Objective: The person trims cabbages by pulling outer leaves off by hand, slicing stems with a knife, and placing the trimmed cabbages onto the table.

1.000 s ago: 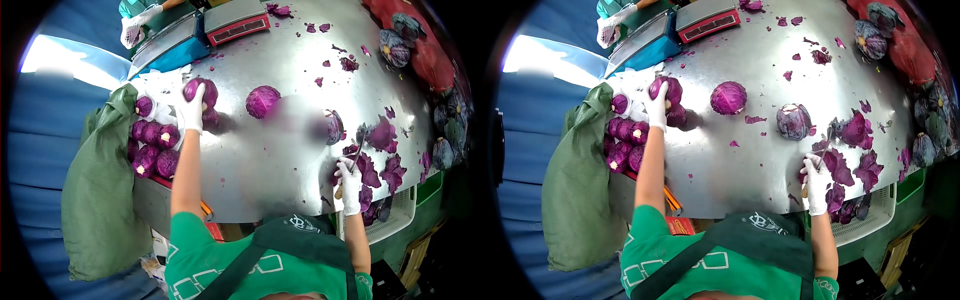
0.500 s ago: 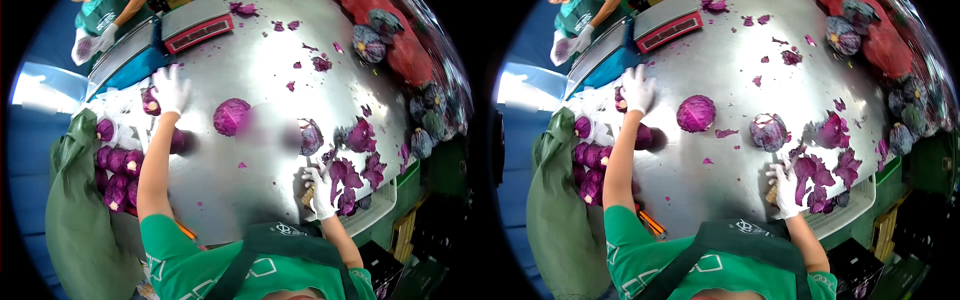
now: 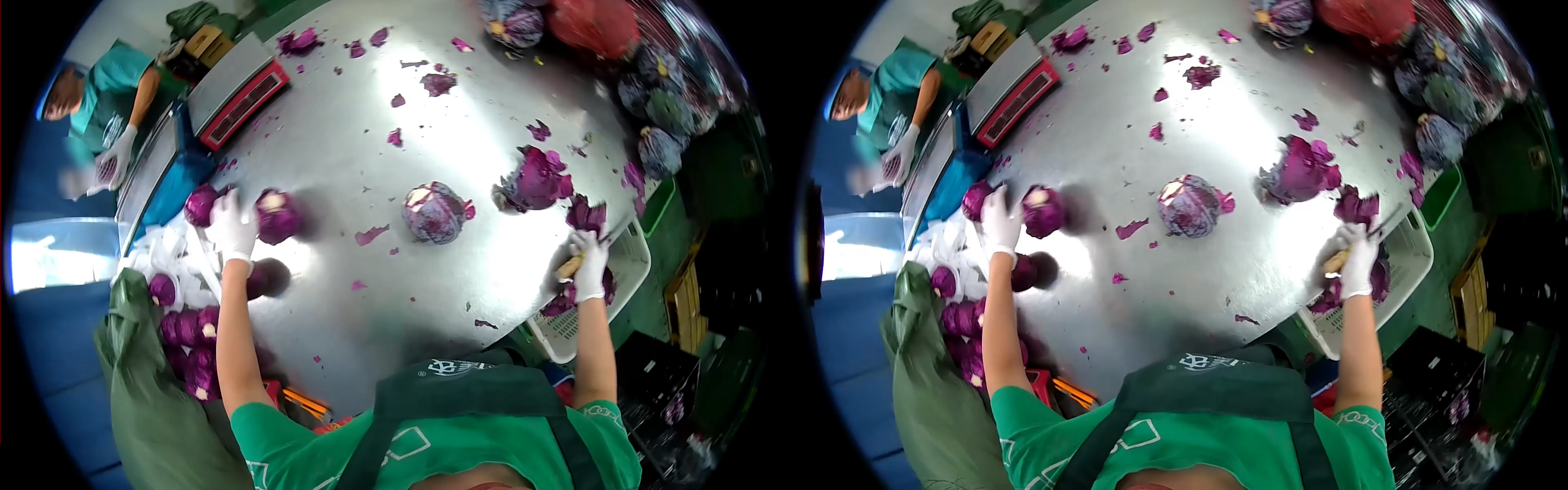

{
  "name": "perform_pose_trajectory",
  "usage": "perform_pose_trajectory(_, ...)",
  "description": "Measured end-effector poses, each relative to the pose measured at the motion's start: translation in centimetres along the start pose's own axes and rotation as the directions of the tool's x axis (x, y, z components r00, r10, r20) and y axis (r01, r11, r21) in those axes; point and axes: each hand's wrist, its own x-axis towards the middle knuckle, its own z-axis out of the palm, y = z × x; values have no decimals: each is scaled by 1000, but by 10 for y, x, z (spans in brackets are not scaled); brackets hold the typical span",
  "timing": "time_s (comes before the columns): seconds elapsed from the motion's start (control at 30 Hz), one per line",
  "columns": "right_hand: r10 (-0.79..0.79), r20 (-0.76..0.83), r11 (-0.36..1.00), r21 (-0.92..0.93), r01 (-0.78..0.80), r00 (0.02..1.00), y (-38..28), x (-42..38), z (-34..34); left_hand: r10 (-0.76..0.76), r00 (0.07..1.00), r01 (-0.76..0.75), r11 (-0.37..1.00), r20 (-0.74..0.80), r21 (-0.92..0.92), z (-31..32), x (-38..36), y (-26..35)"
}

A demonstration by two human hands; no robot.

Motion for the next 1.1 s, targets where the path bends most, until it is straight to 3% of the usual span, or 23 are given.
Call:
perform_pose_trajectory(0.03,-106,-125,988,-121,90,986,-9,11,-19,-59,998,58,997,-23,-45,-4,4,6)
perform_pose_trajectory(0.07,-222,-119,948,-258,186,968,-11,26,-40,-122,992,118,989,-42,-89,-7,11,14)
perform_pose_trajectory(0.13,-324,-38,901,-318,296,945,-43,-5,13,-203,945,320,735,257,-597,-23,22,91)
perform_pose_trajectory(0.2,-14,198,986,-159,47,980,-24,-9,58,12,873,393,575,487,-718,-18,21,175)
perform_pose_trajectory(0.27,-73,537,942,-241,235,841,-12,-25,118,78,701,618,429,708,-659,-6,8,246)
perform_pose_trajectory(0.3,-16,553,956,-235,175,833,-9,-33,137,101,596,727,353,797,-588,8,2,267)
perform_pose_trajectory(0.33,42,570,967,-231,111,820,-7,-34,146,282,520,734,335,806,-591,-14,7,284)
perform_pose_trajectory(0.37,53,520,977,-203,63,852,-1,-25,143,352,576,735,171,737,-656,19,-15,286)
perform_pose_trajectory(0.4,72,468,985,-171,10,881,7,-13,134,278,641,709,142,716,-690,31,-31,289)
perform_pose_trajectory(0.47,-34,329,987,-137,84,944,17,22,87,338,696,641,105,633,-761,-9,-45,299)
perform_pose_trajectory(0.5,44,182,999,-9,-44,982,-5,18,70,303,745,521,292,594,-802,-15,-55,300)
perform_pose_trajectory(0.57,-121,-16,984,-134,118,993,-11,41,31,263,845,253,570,466,-781,-29,-71,307)
perform_pose_trajectory(0.6,-195,-41,939,-298,174,980,-15,45,18,264,844,251,574,466,-779,-27,-73,309)
perform_pose_trajectory(0.67,-661,103,527,-642,557,743,-2,52,5,213,849,329,504,484,-798,-18,-75,314)
perform_pose_trajectory(0.7,-539,256,534,-633,561,802,10,46,1,170,853,395,410,494,-822,-19,-77,320)
perform_pose_trajectory(0.77,-215,357,778,-501,381,909,-12,-20,36,180,872,328,474,455,-817,-28,-86,342)
perform_pose_trajectory(0.83,-50,441,852,-449,268,896,-21,-82,63,202,880,274,525,431,-806,-44,-92,373)
perform_pose_trajectory(0.9,-103,452,806,-484,340,886,-9,-118,66,198,880,279,524,433,-805,-52,-105,399)
perform_pose_trajectory(0.93,-273,497,696,-489,526,824,0,-122,61,200,887,262,526,417,-809,-52,-111,409)
perform_pose_trajectory(0.97,-255,470,736,-472,485,845,3,-125,52,219,878,265,519,426,-813,-55,-115,414)
perform_pose_trajectory(1.03,-234,434,775,-458,437,870,0,-128,40,330,840,127,650,430,-749,-68,-114,417)
perform_pose_trajectory(1.07,-256,447,762,-452,463,857,2,-127,35,447,799,-9,677,402,-736,-66,-112,412)
perform_pose_trajectory(1.1,-276,462,750,-445,490,843,3,-126,30,501,723,-7,694,476,-720,-68,-106,408)
